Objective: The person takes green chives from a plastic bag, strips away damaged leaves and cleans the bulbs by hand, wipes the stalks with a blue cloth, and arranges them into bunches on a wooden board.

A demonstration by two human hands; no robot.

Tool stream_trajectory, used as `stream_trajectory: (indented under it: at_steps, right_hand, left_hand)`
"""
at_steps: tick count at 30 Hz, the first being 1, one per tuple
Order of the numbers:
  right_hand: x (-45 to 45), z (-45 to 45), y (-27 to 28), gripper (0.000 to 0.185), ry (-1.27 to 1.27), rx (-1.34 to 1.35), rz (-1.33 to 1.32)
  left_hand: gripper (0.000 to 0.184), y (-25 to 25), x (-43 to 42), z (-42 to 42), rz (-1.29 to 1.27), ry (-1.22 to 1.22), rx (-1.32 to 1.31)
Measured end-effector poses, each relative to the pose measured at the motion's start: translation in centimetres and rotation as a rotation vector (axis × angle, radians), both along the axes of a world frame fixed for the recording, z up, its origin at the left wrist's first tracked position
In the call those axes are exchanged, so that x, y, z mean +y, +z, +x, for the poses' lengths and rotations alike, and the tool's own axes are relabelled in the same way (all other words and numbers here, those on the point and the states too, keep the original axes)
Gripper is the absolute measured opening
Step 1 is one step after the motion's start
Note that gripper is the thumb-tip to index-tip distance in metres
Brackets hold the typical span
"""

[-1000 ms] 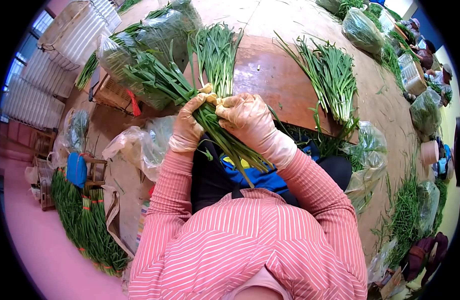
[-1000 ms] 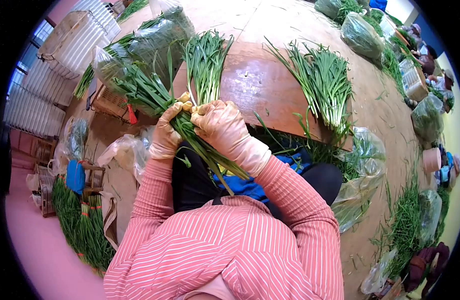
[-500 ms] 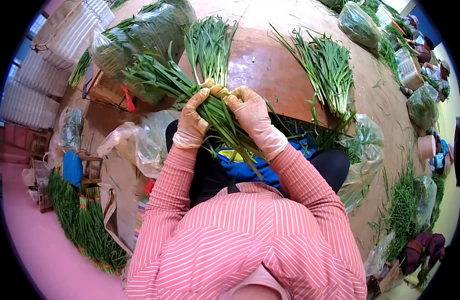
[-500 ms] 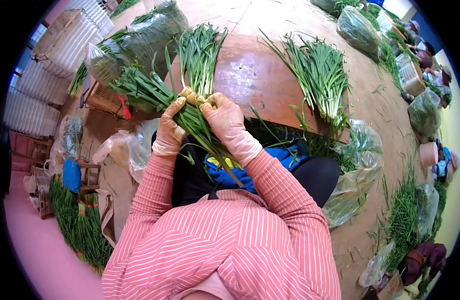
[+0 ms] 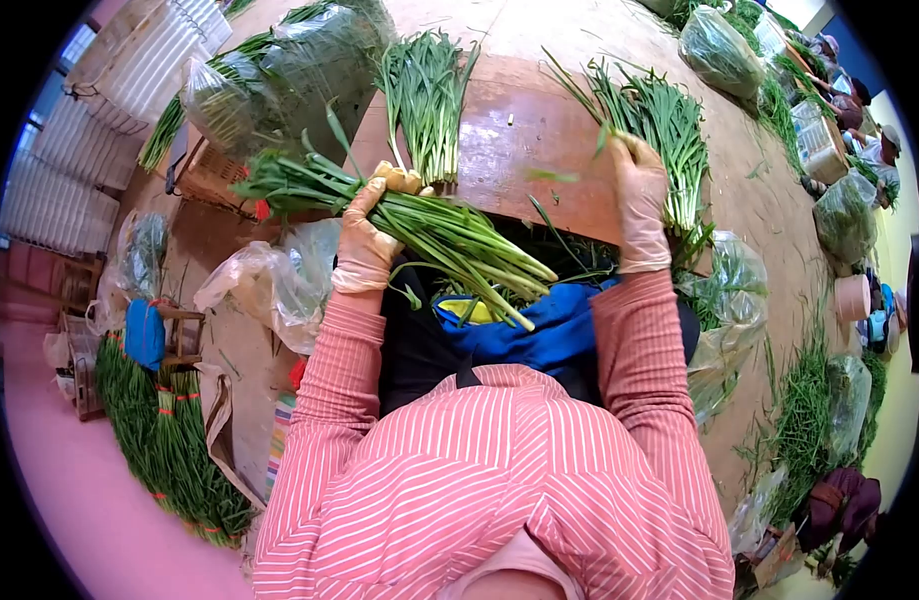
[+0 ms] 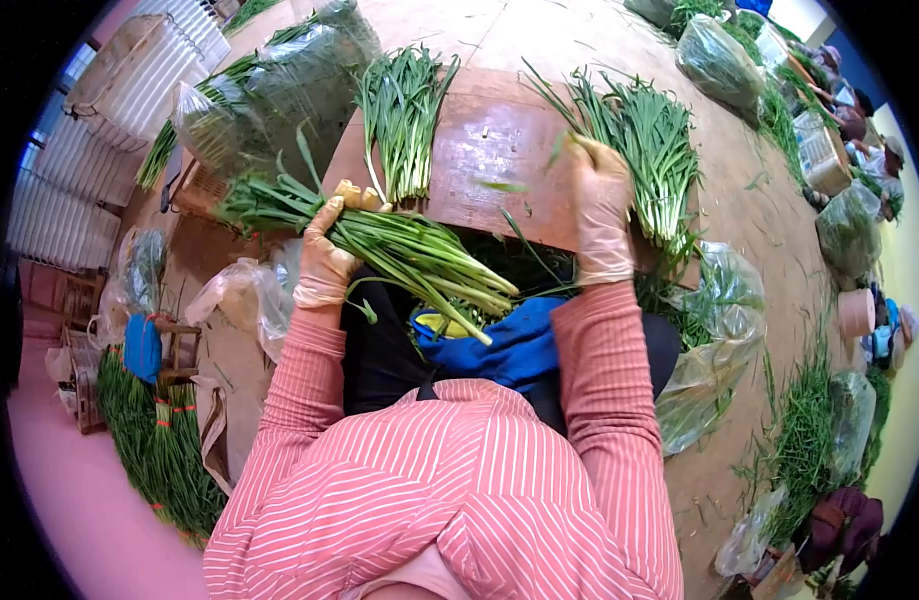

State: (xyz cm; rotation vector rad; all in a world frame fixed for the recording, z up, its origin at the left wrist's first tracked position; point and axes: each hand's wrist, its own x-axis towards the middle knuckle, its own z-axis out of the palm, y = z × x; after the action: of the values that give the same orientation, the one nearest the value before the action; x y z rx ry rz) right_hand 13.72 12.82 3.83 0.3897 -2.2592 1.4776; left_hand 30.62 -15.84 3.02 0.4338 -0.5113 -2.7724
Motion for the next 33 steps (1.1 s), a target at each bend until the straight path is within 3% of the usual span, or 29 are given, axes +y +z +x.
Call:
stream_trajectory:
  at_steps: [1, 2, 3, 4, 5, 6, 7, 8, 10, 17, 19, 21, 23, 24, 25, 29, 30, 31, 33]
  right_hand:
    - [2.3, -0.2, -0.8, 0.022, -0.212, 0.118, 0.587]
    - [2.5, 1.3, -1.0, 0.024, -0.545, 0.032, 1.056]
    - [1.6, 3.9, 1.6, 0.026, -0.498, -0.122, 1.084]
    - [2.6, 4.9, 0.0, 0.023, -0.289, 0.197, 0.826]
    - [1.4, 6.4, -0.3, 0.02, -0.12, 0.157, 0.529]
    - [-0.3, 9.0, 0.8, 0.016, -0.002, 0.173, 0.436]
    - [-1.8, 11.0, 1.7, 0.012, 0.04, 0.229, 0.581]
    - [-3.3, 12.3, 2.4, 0.011, 0.145, 0.327, 0.381]
    - [-5.1, 13.6, 3.4, 0.02, 0.214, 0.375, 0.394]
    - [-7.5, 13.2, 2.0, 0.021, 0.189, 0.534, 0.562]
    - [-7.1, 12.6, 1.5, 0.018, 0.193, 0.549, 0.335]
    - [-6.3, 12.4, 2.3, 0.013, 0.239, 0.527, 0.209]
    - [-5.6, 12.7, 2.8, 0.011, 0.17, -0.061, -0.237]
    - [-4.9, 11.7, 2.2, 0.016, 0.362, -0.27, -0.631]
    - [-4.2, 11.4, 2.4, 0.017, 0.399, -0.459, -0.962]
    - [2.0, 7.5, -1.1, 0.021, 0.422, -0.471, -1.175]
    - [3.3, 7.2, -1.0, 0.024, 0.311, -0.484, -1.171]
    - [5.6, 5.7, -2.9, 0.022, 0.427, -0.457, -1.162]
    - [8.1, 5.8, -2.5, 0.022, 0.155, -0.418, -1.0]
  left_hand:
    - [0.025, 0.3, -0.2, 0.2, -0.045, 0.069, -0.037]
    - [0.026, 0.5, -0.5, 0.3, -0.056, 0.098, -0.032]
    - [0.026, 0.7, -0.6, 0.4, -0.064, 0.126, -0.025]
    - [0.026, 1.1, -0.6, 0.4, -0.085, 0.143, -0.036]
    - [0.026, 1.5, -0.3, 0.4, -0.081, 0.143, -0.037]
    - [0.027, 2.1, 0.2, 0.4, -0.12, 0.178, -0.028]
    - [0.027, 2.7, 0.6, 0.4, -0.16, 0.209, -0.018]
    - [0.027, 3.4, 1.2, 0.4, -0.177, 0.21, -0.024]
    - [0.027, 4.2, 2.1, 0.2, -0.196, 0.198, -0.016]
    - [0.028, 4.7, 3.3, 0.2, -0.248, 0.166, 0.016]
    - [0.028, 4.5, 3.0, 0.1, -0.178, 0.173, -0.011]
    - [0.027, 4.0, 2.4, 0.1, -0.167, 0.178, -0.027]
    - [0.027, 3.4, 1.7, 0.0, -0.156, 0.178, -0.041]
    - [0.023, 3.0, 1.3, 0.0, -0.134, 0.209, -0.045]
    - [0.019, 2.6, 0.9, -0.1, -0.111, 0.239, -0.049]
    - [0.018, 1.6, -1.8, 0.3, 0.048, 0.185, -0.022]
    - [0.02, 2.7, -1.4, 1.0, 0.0, 0.15, -0.01]
    - [0.02, 2.1, -2.0, 0.9, -0.001, 0.148, -0.011]
    - [0.02, 0.9, -4.1, 0.9, 0.02, 0.188, 0.149]
